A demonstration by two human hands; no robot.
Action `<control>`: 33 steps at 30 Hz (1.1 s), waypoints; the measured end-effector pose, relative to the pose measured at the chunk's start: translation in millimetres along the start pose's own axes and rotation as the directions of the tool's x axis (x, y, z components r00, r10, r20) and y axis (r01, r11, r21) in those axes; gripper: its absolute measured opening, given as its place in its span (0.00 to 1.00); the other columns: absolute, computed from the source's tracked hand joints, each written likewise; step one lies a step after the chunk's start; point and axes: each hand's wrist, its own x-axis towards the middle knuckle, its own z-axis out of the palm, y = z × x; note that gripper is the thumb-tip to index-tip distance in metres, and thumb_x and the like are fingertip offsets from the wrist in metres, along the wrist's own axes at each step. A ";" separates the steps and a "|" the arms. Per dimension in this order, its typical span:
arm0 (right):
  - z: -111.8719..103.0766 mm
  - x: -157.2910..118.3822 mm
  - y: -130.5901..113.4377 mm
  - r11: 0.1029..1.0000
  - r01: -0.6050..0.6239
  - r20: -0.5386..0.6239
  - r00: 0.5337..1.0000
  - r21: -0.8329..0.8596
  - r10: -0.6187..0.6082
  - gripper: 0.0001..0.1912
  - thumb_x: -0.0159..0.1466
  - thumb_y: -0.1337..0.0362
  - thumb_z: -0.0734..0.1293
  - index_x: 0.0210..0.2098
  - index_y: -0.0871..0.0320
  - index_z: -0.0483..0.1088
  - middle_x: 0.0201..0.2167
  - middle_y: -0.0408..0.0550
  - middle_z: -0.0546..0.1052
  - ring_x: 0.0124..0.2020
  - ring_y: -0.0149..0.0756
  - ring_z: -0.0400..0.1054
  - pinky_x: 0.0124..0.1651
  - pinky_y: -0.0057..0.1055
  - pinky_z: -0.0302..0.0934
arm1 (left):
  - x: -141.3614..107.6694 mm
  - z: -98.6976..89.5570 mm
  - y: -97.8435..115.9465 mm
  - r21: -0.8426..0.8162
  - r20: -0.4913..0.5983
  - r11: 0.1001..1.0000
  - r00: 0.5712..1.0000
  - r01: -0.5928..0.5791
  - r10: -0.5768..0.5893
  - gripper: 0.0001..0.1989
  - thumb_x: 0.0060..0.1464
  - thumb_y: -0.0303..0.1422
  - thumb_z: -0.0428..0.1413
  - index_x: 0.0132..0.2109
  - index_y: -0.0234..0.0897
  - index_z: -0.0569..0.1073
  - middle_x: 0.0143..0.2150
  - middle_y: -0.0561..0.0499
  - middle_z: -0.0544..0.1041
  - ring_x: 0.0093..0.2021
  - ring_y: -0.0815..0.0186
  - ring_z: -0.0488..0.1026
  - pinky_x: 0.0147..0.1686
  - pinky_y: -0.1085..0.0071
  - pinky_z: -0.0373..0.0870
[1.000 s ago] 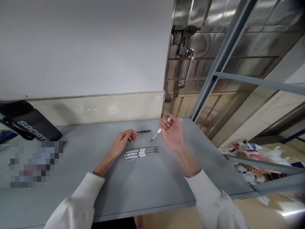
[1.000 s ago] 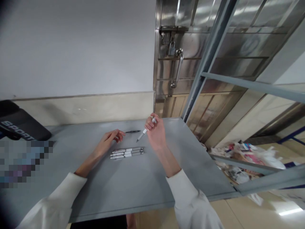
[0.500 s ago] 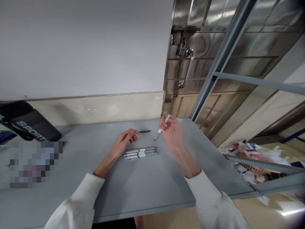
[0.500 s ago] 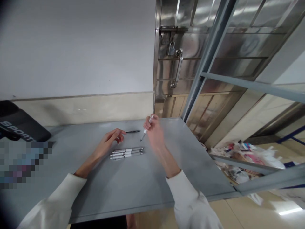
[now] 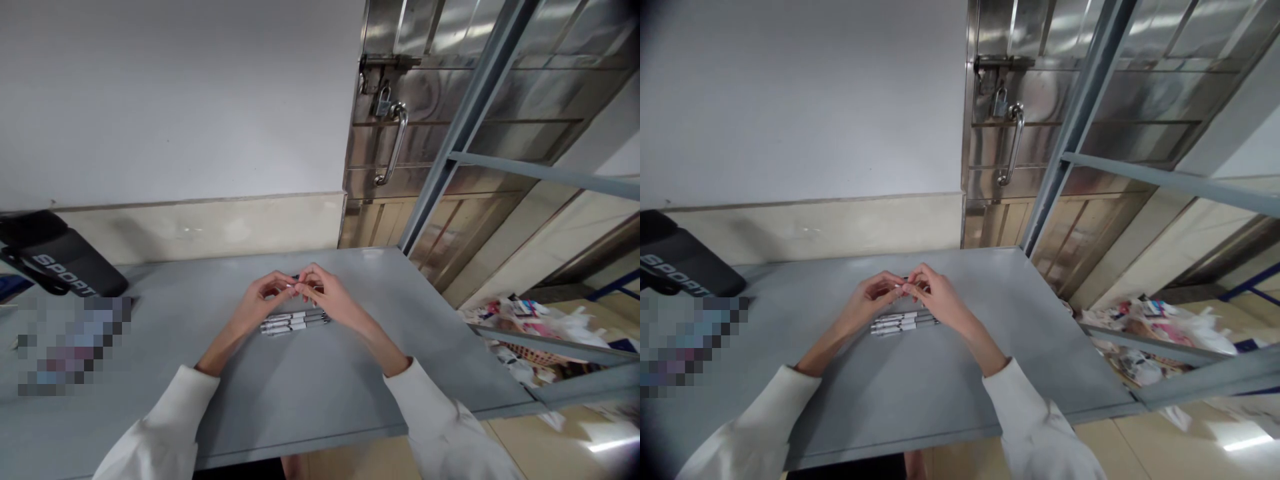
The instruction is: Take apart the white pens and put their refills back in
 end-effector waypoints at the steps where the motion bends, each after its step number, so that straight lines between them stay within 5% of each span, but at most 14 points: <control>1: -0.4 0.2 1.8 1.000 -0.005 0.007 1.000 -0.016 0.005 0.12 0.65 0.51 0.65 0.37 0.53 0.67 0.28 0.41 0.74 0.27 0.31 0.66 0.27 0.27 0.56 | 0.7 -1.1 -1.4 -0.001 -0.012 1.000 1.000 0.006 -0.006 0.12 0.57 0.39 0.58 0.43 0.36 0.75 0.36 0.48 0.78 0.38 0.63 0.74 0.39 0.68 0.68; 6: -19.8 6.1 14.7 0.980 -0.162 -0.196 0.971 -0.116 0.137 0.16 0.68 0.51 0.59 0.37 0.55 0.68 0.22 0.40 0.72 0.21 0.29 0.62 0.28 0.27 0.54 | 7.9 -16.0 -11.7 -0.037 -0.214 0.999 0.977 -0.033 0.025 0.11 0.57 0.39 0.58 0.41 0.36 0.74 0.31 0.51 0.76 0.31 0.67 0.71 0.34 0.71 0.67; 10: -35.7 7.5 13.5 0.989 -0.123 -0.194 0.975 -0.084 0.105 0.15 0.66 0.51 0.63 0.35 0.56 0.72 0.23 0.40 0.70 0.27 0.31 0.63 0.31 0.27 0.54 | 10.0 -28.7 -14.4 -0.031 -0.248 0.999 0.968 -0.038 0.029 0.11 0.58 0.40 0.57 0.42 0.36 0.72 0.33 0.50 0.77 0.35 0.65 0.73 0.35 0.70 0.69; 16: -43.2 -1.6 10.9 0.977 -0.144 -0.029 0.990 -0.160 0.141 0.16 0.64 0.50 0.65 0.33 0.57 0.74 0.25 0.43 0.73 0.30 0.34 0.66 0.35 0.30 0.58 | 0.8 -47.9 -8.3 0.221 -0.008 0.973 0.998 0.063 -0.063 0.14 0.57 0.44 0.56 0.41 0.39 0.76 0.41 0.48 0.78 0.41 0.61 0.73 0.37 0.69 0.69; 20: -46.3 -8.1 18.2 0.926 -0.177 0.158 0.958 -0.334 0.240 0.14 0.64 0.53 0.65 0.35 0.57 0.74 0.32 0.46 0.77 0.34 0.36 0.70 0.38 0.31 0.60 | -8.1 -58.1 -7.2 0.417 0.194 0.900 0.955 0.125 -0.223 0.14 0.56 0.45 0.56 0.40 0.40 0.77 0.41 0.50 0.79 0.40 0.61 0.74 0.42 0.67 0.68; 33: -45.4 -9.1 21.5 0.876 -0.122 0.188 0.954 -0.466 0.233 0.11 0.64 0.58 0.66 0.34 0.55 0.78 0.32 0.46 0.78 0.33 0.36 0.69 0.36 0.31 0.60 | -10.8 -62.2 -10.1 0.481 0.287 0.873 0.925 0.086 -0.250 0.13 0.56 0.43 0.56 0.42 0.42 0.78 0.43 0.51 0.79 0.44 0.61 0.74 0.47 0.66 0.67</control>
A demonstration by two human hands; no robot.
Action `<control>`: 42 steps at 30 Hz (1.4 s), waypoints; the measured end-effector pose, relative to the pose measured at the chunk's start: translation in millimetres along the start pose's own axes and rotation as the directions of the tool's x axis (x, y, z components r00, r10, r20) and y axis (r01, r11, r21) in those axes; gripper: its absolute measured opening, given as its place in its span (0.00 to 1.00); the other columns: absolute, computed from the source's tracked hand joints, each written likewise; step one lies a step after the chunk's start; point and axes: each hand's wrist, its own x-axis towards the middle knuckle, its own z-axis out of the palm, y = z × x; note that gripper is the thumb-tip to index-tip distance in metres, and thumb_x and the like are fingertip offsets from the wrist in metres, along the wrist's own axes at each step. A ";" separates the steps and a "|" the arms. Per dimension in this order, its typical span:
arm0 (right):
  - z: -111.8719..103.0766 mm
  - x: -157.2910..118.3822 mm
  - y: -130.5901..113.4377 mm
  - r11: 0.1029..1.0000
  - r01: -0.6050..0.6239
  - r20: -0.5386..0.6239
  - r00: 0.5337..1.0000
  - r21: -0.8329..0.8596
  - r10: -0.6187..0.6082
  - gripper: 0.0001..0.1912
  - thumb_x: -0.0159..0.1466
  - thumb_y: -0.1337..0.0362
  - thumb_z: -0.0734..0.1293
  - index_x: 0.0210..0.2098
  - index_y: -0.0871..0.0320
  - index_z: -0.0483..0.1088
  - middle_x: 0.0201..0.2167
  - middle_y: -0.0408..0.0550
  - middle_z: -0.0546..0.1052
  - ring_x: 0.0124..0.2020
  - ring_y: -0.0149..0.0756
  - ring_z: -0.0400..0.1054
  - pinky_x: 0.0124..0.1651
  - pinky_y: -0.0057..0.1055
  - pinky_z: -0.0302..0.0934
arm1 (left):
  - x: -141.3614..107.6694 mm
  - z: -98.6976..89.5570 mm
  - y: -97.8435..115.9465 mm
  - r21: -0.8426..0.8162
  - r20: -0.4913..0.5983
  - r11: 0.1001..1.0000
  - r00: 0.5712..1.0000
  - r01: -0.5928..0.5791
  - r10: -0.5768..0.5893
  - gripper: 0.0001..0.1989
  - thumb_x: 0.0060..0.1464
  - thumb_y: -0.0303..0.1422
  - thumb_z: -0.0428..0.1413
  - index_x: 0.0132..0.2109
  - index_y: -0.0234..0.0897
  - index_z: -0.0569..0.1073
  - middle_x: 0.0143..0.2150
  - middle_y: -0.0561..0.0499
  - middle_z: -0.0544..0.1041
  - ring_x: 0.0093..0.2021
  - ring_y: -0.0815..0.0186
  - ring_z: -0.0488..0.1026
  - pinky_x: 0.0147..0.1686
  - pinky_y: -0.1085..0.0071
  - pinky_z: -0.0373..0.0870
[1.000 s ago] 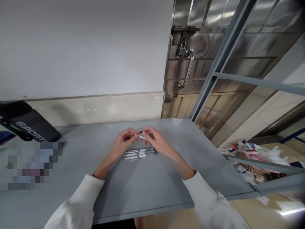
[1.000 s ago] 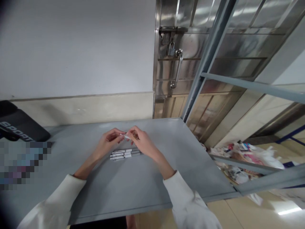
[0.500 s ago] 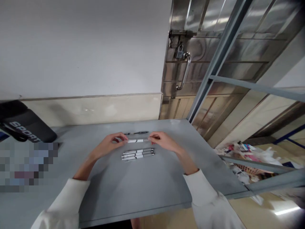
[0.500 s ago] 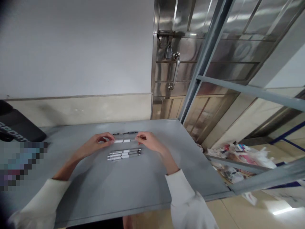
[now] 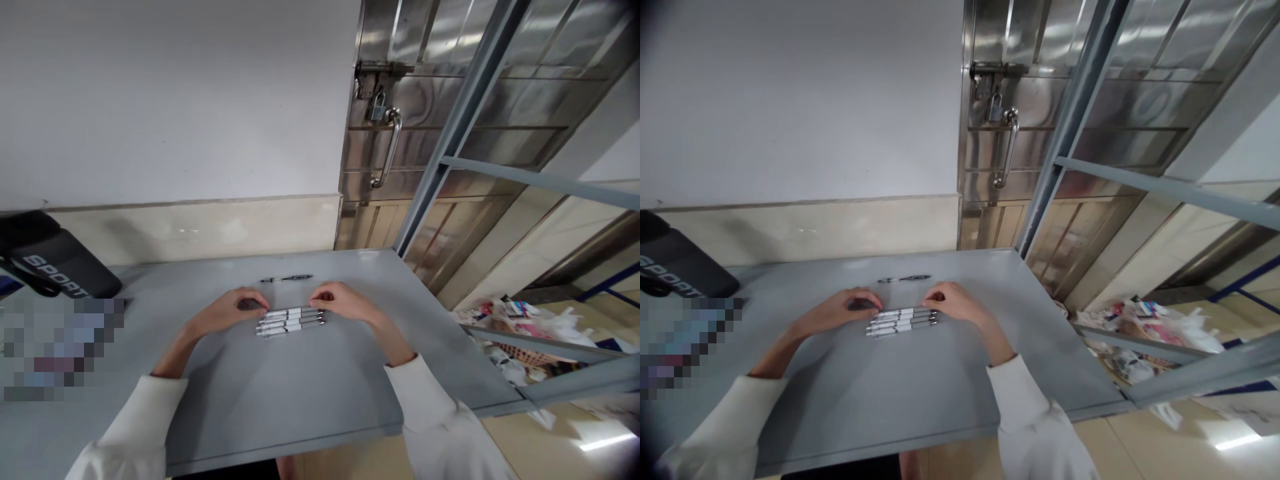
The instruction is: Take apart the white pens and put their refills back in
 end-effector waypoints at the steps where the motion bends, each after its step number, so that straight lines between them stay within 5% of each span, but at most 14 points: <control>1: -0.5 -0.6 -1.7 1.000 0.001 -0.005 1.000 -0.005 -0.001 0.11 0.65 0.58 0.65 0.34 0.55 0.78 0.32 0.46 0.78 0.33 0.36 0.69 0.36 0.31 0.60 | 0.2 0.4 -0.8 0.001 -0.003 1.000 1.000 -0.001 0.001 0.13 0.57 0.43 0.55 0.42 0.42 0.78 0.43 0.51 0.79 0.44 0.61 0.74 0.46 0.66 0.67; 6: 1.1 4.2 -3.5 1.000 -0.007 -0.129 0.992 0.005 0.007 0.11 0.66 0.59 0.63 0.35 0.57 0.76 0.33 0.46 0.78 0.35 0.34 0.69 0.39 0.30 0.61 | 7.4 6.6 -9.3 -0.013 -0.204 1.000 0.979 -0.019 0.016 0.14 0.60 0.42 0.51 0.45 0.42 0.76 0.47 0.50 0.78 0.46 0.61 0.73 0.46 0.66 0.69; 11: 14.2 19.1 8.5 0.997 -0.030 -0.339 0.941 -0.070 0.005 0.06 0.65 0.66 0.64 0.39 0.58 0.73 0.38 0.47 0.75 0.34 0.32 0.68 0.42 0.29 0.62 | 31.5 16.3 -12.7 0.222 -0.456 0.972 0.872 -0.083 0.179 0.12 0.61 0.39 0.51 0.47 0.42 0.76 0.48 0.49 0.76 0.51 0.59 0.69 0.52 0.61 0.65; 14: 23.0 25.8 13.8 0.984 -0.075 -0.400 0.916 -0.163 0.003 0.08 0.65 0.65 0.65 0.44 0.56 0.71 0.45 0.48 0.71 0.33 0.30 0.68 0.43 0.30 0.63 | 50.6 22.7 -11.2 0.380 -0.426 0.921 0.868 -0.083 0.254 0.12 0.63 0.38 0.52 0.49 0.45 0.75 0.50 0.50 0.75 0.52 0.59 0.67 0.56 0.59 0.60; 19: 32.0 32.3 14.7 0.915 -0.160 -0.428 0.904 -0.371 -0.015 0.12 0.67 0.60 0.63 0.50 0.50 0.68 0.50 0.48 0.70 0.40 0.36 0.69 0.41 0.31 0.62 | 67.4 35.3 -10.4 0.477 -0.362 0.879 0.905 -0.026 0.223 0.08 0.63 0.38 0.52 0.46 0.44 0.74 0.49 0.51 0.75 0.51 0.58 0.67 0.51 0.60 0.61; 23: 36.0 36.5 9.3 0.902 -0.147 -0.428 0.903 -0.406 -0.045 0.10 0.68 0.60 0.63 0.48 0.52 0.70 0.48 0.48 0.71 0.43 0.37 0.69 0.43 0.31 0.63 | 61.5 38.8 -3.0 0.482 -0.365 0.874 0.893 -0.060 0.263 0.09 0.66 0.37 0.48 0.45 0.41 0.71 0.47 0.50 0.75 0.49 0.59 0.68 0.50 0.62 0.61; 31: 38.7 30.1 -15.7 0.923 0.080 -0.412 0.878 -0.377 -0.245 0.10 0.71 0.62 0.57 0.47 0.54 0.68 0.44 0.49 0.75 0.48 0.39 0.67 0.52 0.35 0.60 | 46.0 31.5 15.8 0.529 -0.404 0.845 0.850 -0.086 0.339 0.15 0.70 0.36 0.39 0.47 0.40 0.70 0.46 0.48 0.75 0.49 0.60 0.68 0.51 0.62 0.61; 37: 34.6 23.2 -22.6 0.881 0.021 -0.390 0.892 -0.473 -0.230 0.12 0.72 0.64 0.53 0.41 0.55 0.67 0.40 0.52 0.74 0.45 0.43 0.66 0.50 0.38 0.59 | 39.2 28.2 21.1 0.537 -0.327 0.820 0.846 -0.200 0.421 0.15 0.69 0.36 0.41 0.49 0.39 0.70 0.46 0.47 0.76 0.49 0.59 0.68 0.52 0.63 0.60; 42: 34.9 24.5 -20.4 0.868 -0.008 -0.397 0.892 -0.496 -0.218 0.12 0.71 0.68 0.53 0.36 0.55 0.65 0.36 0.52 0.73 0.42 0.43 0.65 0.45 0.37 0.58 | 40.5 28.6 22.9 0.570 -0.302 0.804 0.866 -0.170 0.398 0.14 0.69 0.33 0.41 0.48 0.39 0.71 0.46 0.47 0.78 0.48 0.58 0.71 0.50 0.62 0.61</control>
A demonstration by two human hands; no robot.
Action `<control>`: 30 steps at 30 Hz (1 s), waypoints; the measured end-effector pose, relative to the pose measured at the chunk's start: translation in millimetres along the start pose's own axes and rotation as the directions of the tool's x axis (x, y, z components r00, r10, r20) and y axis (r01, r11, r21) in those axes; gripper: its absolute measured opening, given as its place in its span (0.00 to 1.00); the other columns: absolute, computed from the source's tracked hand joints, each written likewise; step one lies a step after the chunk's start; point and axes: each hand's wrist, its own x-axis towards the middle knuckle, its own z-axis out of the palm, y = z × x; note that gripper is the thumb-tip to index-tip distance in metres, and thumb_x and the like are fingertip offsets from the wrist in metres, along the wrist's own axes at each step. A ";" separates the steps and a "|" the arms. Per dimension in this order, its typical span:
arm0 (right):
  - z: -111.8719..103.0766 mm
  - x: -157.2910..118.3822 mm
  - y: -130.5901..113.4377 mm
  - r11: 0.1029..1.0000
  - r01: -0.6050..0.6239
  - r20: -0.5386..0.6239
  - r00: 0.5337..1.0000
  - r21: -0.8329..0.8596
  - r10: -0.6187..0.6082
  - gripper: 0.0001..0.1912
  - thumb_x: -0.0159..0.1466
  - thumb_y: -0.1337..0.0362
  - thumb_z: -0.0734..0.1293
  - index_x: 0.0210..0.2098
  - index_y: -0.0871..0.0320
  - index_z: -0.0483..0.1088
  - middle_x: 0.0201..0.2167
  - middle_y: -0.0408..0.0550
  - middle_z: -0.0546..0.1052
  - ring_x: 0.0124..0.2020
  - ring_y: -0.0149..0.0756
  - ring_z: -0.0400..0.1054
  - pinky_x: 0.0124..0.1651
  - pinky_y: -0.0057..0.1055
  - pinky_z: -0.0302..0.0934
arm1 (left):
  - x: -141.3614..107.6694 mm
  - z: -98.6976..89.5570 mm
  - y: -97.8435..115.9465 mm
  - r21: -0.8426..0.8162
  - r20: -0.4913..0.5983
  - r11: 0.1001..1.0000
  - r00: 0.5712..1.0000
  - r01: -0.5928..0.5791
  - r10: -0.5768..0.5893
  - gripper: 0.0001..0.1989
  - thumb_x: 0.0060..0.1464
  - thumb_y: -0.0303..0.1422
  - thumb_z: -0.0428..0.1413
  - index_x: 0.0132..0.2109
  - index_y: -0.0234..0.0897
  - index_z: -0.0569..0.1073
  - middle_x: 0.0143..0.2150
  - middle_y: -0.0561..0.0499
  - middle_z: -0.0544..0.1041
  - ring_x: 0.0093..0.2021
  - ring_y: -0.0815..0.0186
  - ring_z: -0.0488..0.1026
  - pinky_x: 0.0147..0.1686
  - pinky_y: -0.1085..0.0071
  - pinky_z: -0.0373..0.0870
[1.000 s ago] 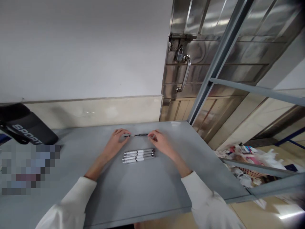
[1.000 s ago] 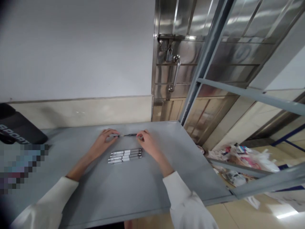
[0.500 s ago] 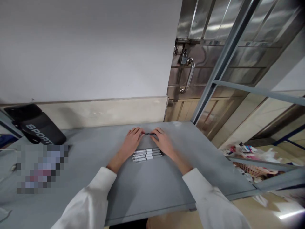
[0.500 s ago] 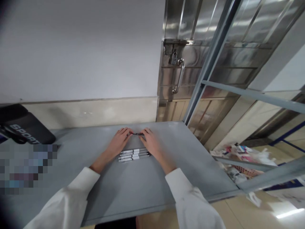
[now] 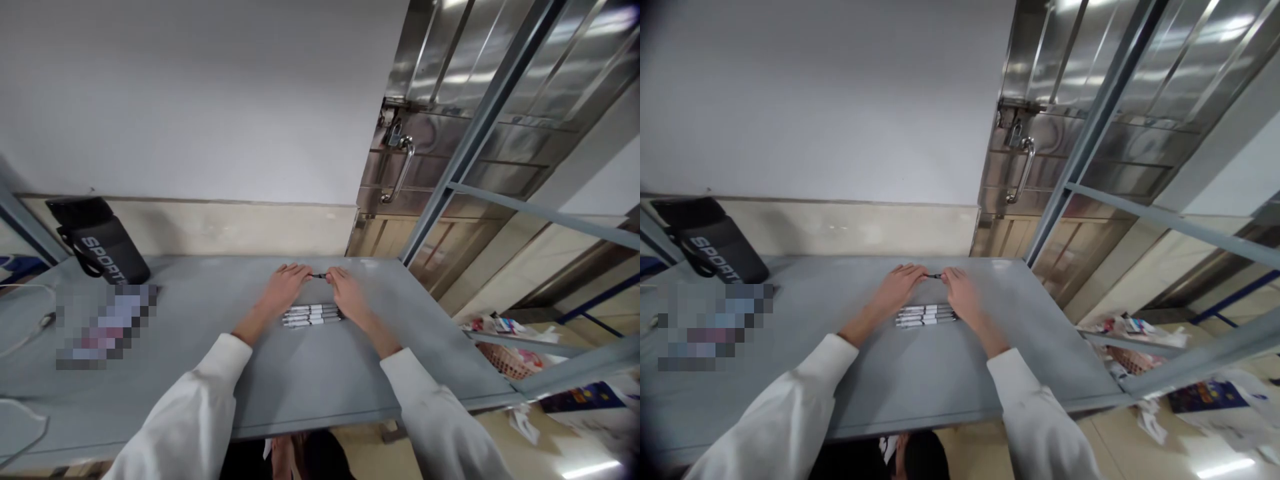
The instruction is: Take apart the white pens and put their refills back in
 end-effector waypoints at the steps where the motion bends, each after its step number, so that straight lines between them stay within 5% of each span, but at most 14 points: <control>1: 1.4 0.2 0.1 1.000 -0.004 -0.002 1.000 -0.001 0.004 0.12 0.71 0.69 0.52 0.35 0.55 0.65 0.35 0.52 0.73 0.41 0.43 0.65 0.44 0.37 0.58 | 0.1 0.8 0.0 0.001 0.012 1.000 1.000 0.005 -0.005 0.14 0.69 0.32 0.41 0.48 0.39 0.71 0.46 0.47 0.78 0.48 0.59 0.72 0.49 0.62 0.62; 7: 10.2 2.3 -0.6 0.999 -0.008 0.017 1.000 0.034 0.008 0.13 0.69 0.73 0.53 0.31 0.55 0.63 0.32 0.50 0.72 0.38 0.42 0.65 0.42 0.35 0.58 | -2.1 7.3 0.3 -0.061 0.069 0.991 0.991 0.116 -0.112 0.17 0.68 0.32 0.41 0.51 0.40 0.73 0.46 0.45 0.79 0.45 0.58 0.75 0.46 0.63 0.65; 15: 13.1 4.8 -3.6 0.998 0.036 0.061 0.997 0.043 -0.038 0.14 0.64 0.80 0.54 0.34 0.57 0.65 0.33 0.49 0.73 0.37 0.39 0.65 0.43 0.34 0.58 | -4.5 3.0 -2.5 -0.085 0.176 0.969 0.960 0.234 -0.216 0.18 0.67 0.34 0.40 0.39 0.43 0.74 0.31 0.49 0.79 0.35 0.58 0.76 0.34 0.67 0.62; 23: 7.2 5.1 -5.3 0.996 0.071 0.095 0.993 -0.052 -0.066 0.14 0.67 0.76 0.55 0.33 0.56 0.67 0.33 0.50 0.73 0.39 0.44 0.66 0.43 0.40 0.60 | -0.8 5.5 1.1 -0.182 0.262 0.922 0.920 0.342 -0.290 0.19 0.67 0.33 0.41 0.33 0.41 0.73 0.30 0.49 0.78 0.34 0.60 0.75 0.31 0.69 0.59; 30: -2.3 2.8 -1.4 0.995 0.070 0.089 0.993 0.066 -0.075 0.12 0.68 0.71 0.57 0.37 0.52 0.70 0.35 0.50 0.73 0.39 0.46 0.67 0.44 0.44 0.62 | -11.2 5.9 7.4 -0.268 0.154 0.914 0.950 0.305 -0.272 0.18 0.69 0.34 0.39 0.35 0.40 0.69 0.33 0.50 0.77 0.35 0.63 0.73 0.37 0.68 0.65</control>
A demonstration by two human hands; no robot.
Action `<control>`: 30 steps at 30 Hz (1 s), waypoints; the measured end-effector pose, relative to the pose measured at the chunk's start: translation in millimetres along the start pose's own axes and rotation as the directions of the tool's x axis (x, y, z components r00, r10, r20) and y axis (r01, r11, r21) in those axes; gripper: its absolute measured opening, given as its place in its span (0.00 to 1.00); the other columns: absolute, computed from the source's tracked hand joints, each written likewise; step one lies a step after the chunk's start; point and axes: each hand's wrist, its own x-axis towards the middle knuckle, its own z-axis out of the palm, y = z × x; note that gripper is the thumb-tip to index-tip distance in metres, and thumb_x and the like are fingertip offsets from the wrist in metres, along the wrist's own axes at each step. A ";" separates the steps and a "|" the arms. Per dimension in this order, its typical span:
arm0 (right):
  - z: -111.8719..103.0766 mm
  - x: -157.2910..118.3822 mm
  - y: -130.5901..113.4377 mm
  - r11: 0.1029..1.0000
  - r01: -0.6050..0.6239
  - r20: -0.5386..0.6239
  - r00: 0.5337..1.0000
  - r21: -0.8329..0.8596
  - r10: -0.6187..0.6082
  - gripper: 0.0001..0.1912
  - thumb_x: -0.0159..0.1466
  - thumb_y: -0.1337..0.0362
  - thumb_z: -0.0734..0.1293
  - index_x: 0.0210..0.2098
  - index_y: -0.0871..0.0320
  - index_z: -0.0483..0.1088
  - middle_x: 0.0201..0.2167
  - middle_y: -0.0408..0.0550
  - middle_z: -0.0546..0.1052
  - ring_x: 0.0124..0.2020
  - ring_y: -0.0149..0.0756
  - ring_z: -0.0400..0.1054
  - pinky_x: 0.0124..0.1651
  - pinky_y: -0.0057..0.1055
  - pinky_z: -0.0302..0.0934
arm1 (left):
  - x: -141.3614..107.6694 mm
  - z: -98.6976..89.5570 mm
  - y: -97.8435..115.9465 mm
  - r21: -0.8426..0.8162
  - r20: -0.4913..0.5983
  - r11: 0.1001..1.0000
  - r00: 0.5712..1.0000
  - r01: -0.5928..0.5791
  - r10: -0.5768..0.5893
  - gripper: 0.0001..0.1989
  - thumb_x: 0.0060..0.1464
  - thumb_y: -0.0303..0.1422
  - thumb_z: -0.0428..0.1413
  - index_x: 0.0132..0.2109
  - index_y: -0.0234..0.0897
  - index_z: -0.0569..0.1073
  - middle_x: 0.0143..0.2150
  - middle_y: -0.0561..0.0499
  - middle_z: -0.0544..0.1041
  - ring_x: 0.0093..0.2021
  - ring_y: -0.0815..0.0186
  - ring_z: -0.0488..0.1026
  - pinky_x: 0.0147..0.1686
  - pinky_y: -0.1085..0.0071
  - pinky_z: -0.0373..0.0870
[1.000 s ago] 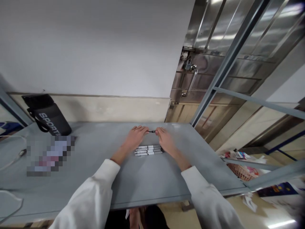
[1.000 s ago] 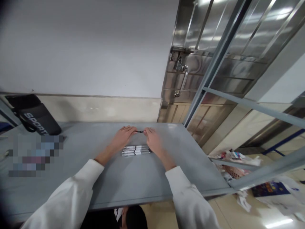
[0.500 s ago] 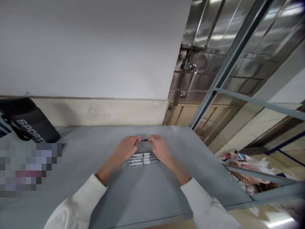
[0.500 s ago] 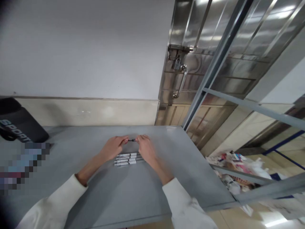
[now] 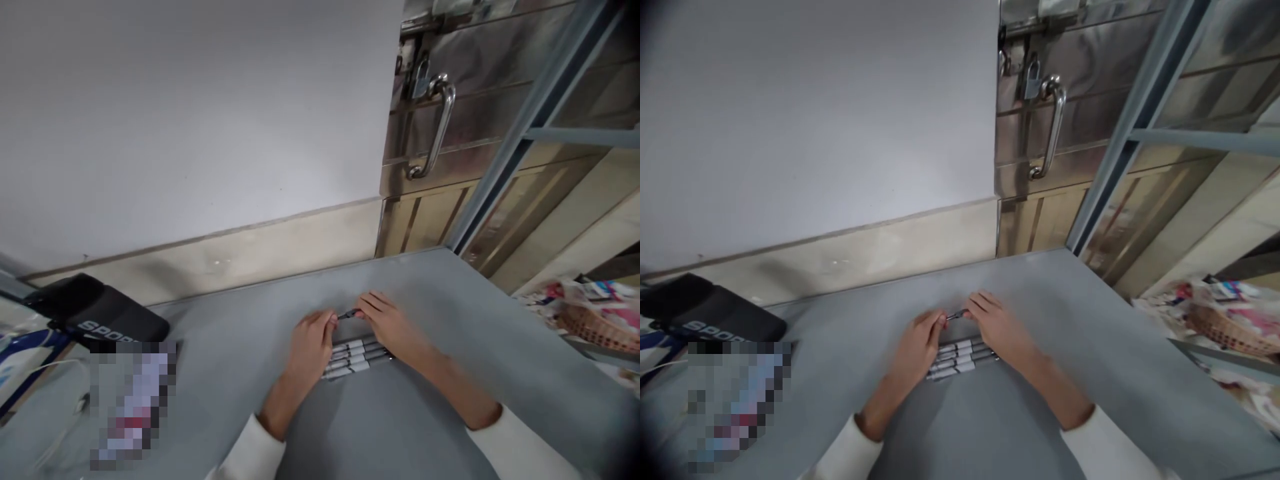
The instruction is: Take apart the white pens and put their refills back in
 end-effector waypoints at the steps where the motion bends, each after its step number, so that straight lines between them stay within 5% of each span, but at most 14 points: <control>1: -1.8 -1.3 0.4 1.000 -0.004 -0.005 1.000 0.029 0.004 0.12 0.69 0.70 0.57 0.39 0.52 0.70 0.37 0.50 0.74 0.41 0.46 0.67 0.44 0.44 0.62 | -0.1 -0.9 1.1 0.007 -0.004 1.000 1.000 -0.023 0.023 0.18 0.69 0.34 0.39 0.35 0.40 0.69 0.33 0.50 0.76 0.36 0.62 0.73 0.38 0.67 0.66; 6: -7.5 -7.2 -2.9 0.970 -0.096 -0.034 0.994 0.225 0.106 0.09 0.70 0.61 0.59 0.46 0.50 0.68 0.44 0.50 0.75 0.47 0.44 0.69 0.49 0.42 0.64 | 1.1 -4.2 4.9 0.060 -0.054 0.991 0.991 -0.117 0.120 0.17 0.70 0.35 0.39 0.41 0.40 0.72 0.37 0.49 0.78 0.41 0.62 0.73 0.45 0.64 0.68; 11: -8.0 -8.7 -9.9 0.936 -0.248 0.072 0.969 0.249 0.238 0.15 0.70 0.53 0.57 0.40 0.51 0.72 0.31 0.45 0.77 0.32 0.38 0.72 0.37 0.35 0.66 | -1.7 -2.3 2.4 0.089 -0.072 0.984 0.984 -0.156 0.163 0.17 0.70 0.38 0.40 0.44 0.41 0.73 0.42 0.50 0.79 0.44 0.62 0.73 0.51 0.61 0.66; 17: -0.8 -8.1 -7.4 0.931 -0.248 -0.005 0.966 0.269 0.259 0.12 0.67 0.51 0.62 0.42 0.49 0.72 0.40 0.48 0.78 0.40 0.40 0.73 0.43 0.36 0.67 | -7.2 0.5 -5.6 0.152 -0.035 0.967 0.977 -0.203 0.211 0.14 0.70 0.35 0.41 0.56 0.42 0.66 0.50 0.48 0.76 0.51 0.61 0.71 0.52 0.60 0.64; 22: 4.8 -7.9 1.7 0.869 -0.368 0.051 0.926 0.332 0.373 0.15 0.63 0.47 0.66 0.44 0.47 0.73 0.39 0.50 0.79 0.39 0.43 0.74 0.40 0.37 0.68 | -12.8 -0.2 -10.7 0.245 0.019 0.935 0.966 -0.255 0.258 0.12 0.70 0.33 0.41 0.51 0.41 0.67 0.45 0.47 0.76 0.47 0.60 0.72 0.46 0.60 0.64; 25: 3.2 -6.4 2.3 0.858 -0.394 0.066 0.916 0.330 0.395 0.13 0.63 0.45 0.66 0.35 0.45 0.75 0.34 0.50 0.79 0.32 0.40 0.74 0.34 0.36 0.67 | -15.4 -3.2 -11.8 0.250 0.028 0.931 0.963 -0.266 0.267 0.11 0.69 0.31 0.42 0.51 0.41 0.67 0.44 0.46 0.76 0.46 0.60 0.72 0.46 0.60 0.64; 30: 1.7 -6.5 4.6 0.885 -0.388 0.037 0.919 0.258 0.392 0.16 0.59 0.41 0.67 0.39 0.41 0.75 0.41 0.49 0.78 0.40 0.41 0.74 0.37 0.35 0.69 | -17.8 -4.3 -13.6 0.241 -0.047 0.939 0.963 -0.247 0.266 0.11 0.68 0.27 0.43 0.50 0.40 0.68 0.41 0.47 0.76 0.42 0.62 0.71 0.44 0.61 0.64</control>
